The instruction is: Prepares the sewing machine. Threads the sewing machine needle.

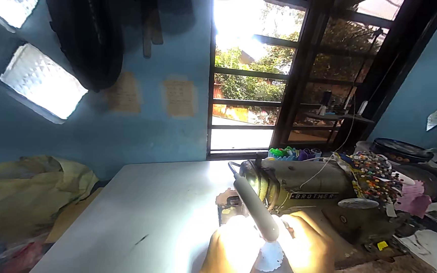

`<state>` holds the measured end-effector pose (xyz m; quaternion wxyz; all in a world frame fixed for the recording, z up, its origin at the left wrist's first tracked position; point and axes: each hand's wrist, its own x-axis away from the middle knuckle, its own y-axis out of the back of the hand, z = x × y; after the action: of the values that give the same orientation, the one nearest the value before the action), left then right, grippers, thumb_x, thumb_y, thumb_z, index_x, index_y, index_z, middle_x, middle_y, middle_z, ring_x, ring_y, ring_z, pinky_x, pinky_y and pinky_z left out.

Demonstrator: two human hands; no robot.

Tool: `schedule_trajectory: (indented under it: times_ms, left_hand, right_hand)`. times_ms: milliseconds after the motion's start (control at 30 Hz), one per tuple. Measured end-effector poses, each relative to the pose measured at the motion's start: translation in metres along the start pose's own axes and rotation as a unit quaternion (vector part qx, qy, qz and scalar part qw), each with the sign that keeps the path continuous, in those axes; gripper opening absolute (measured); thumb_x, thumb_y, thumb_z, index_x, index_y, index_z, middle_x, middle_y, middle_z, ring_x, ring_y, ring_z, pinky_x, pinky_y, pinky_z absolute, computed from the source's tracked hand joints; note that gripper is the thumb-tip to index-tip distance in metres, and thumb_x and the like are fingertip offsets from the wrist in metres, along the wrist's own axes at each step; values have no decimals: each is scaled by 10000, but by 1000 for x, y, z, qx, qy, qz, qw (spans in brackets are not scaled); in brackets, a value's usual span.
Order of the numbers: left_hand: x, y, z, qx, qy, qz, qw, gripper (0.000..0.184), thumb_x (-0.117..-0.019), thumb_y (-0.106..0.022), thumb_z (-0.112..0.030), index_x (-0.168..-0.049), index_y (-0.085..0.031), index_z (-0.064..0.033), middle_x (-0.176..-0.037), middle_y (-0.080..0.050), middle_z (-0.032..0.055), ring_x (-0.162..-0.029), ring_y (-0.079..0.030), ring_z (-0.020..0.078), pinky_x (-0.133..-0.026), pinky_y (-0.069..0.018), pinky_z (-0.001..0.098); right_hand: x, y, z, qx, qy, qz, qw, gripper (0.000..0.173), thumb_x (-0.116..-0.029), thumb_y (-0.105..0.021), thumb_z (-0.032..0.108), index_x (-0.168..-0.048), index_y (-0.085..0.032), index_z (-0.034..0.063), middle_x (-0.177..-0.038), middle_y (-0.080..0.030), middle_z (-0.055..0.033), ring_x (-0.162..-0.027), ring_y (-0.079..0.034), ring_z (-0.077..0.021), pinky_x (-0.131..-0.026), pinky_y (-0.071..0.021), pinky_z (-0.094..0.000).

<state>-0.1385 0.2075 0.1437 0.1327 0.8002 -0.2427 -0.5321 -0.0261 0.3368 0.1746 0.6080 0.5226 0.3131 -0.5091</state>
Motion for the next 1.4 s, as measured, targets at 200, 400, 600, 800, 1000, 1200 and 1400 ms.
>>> schedule_trajectory:
  times_ms: [200, 400, 600, 800, 1000, 1200, 1400]
  left_hand:
    - [-1, 1, 0, -15, -14, -7, 1000, 175, -921, -666, -230, -890, -780, -102, -1030, -779, 71, -948, -739, 143, -823, -586, 284]
    - [-1, 0, 0, -1, -3, -9, 1000, 162, -922, -667, -218, -894, -776, -100, -1024, -779, 67, -946, -737, 140, -828, -585, 287]
    - [-1, 2, 0, -5, 0, -8, 1000, 173, -922, -666, -218, -902, -782, -90, -928, -776, 57, -895, -738, 129, -813, -585, 278]
    - [4, 1, 3, 18, 30, -28, 999, 171, -907, -711, -231, -847, -763, -80, -834, -763, 60, -825, -726, 107, -781, -570, 262]
    - [2, 3, 0, 13, 106, -32, 994, 132, -865, -707, -114, -905, -774, -7, -862, -767, 110, -827, -744, 149, -806, -593, 297]
    - [6, 1, 4, 32, 108, -33, 993, 159, -877, -713, -136, -926, -769, 5, -886, -770, 111, -851, -743, 132, -827, -592, 285]
    - [6, 1, 6, 77, 122, -60, 988, 229, -772, -832, -166, -887, -735, 7, -868, -753, 109, -856, -730, 111, -848, -589, 279]
  right_hand:
    - [1, 13, 0, -14, -7, 18, 1000, 213, -833, -687, 199, -685, -681, 46, -673, -627, -60, -593, -556, -61, -549, -448, -156]
    - [6, 41, 0, -39, -73, 78, 994, 192, -901, -678, 132, -805, -737, -24, -729, -655, -108, -653, -599, -59, -606, -485, -142]
    - [25, 41, -9, -128, -136, 110, 976, 197, -945, -600, 55, -892, -732, -81, -786, -675, -120, -751, -621, -30, -720, -502, -128]
    - [13, 33, 2, -133, -90, 63, 985, 189, -945, -618, 70, -936, -763, -50, -819, -704, -111, -801, -649, -31, -783, -509, -111]
    - [-2, 4, -7, -47, -14, -1, 999, 187, -943, -657, 193, -902, -786, 64, -808, -723, -64, -750, -683, -92, -693, -553, -191]
    - [-14, -2, -18, -14, 29, 7, 999, 189, -919, -665, 252, -883, -788, 113, -771, -710, -30, -692, -680, -109, -623, -555, -230]
    - [-39, 9, -11, -50, 56, -7, 997, 282, -1046, -541, 300, -944, -711, 100, -769, -642, -37, -686, -613, -70, -602, -493, -165]
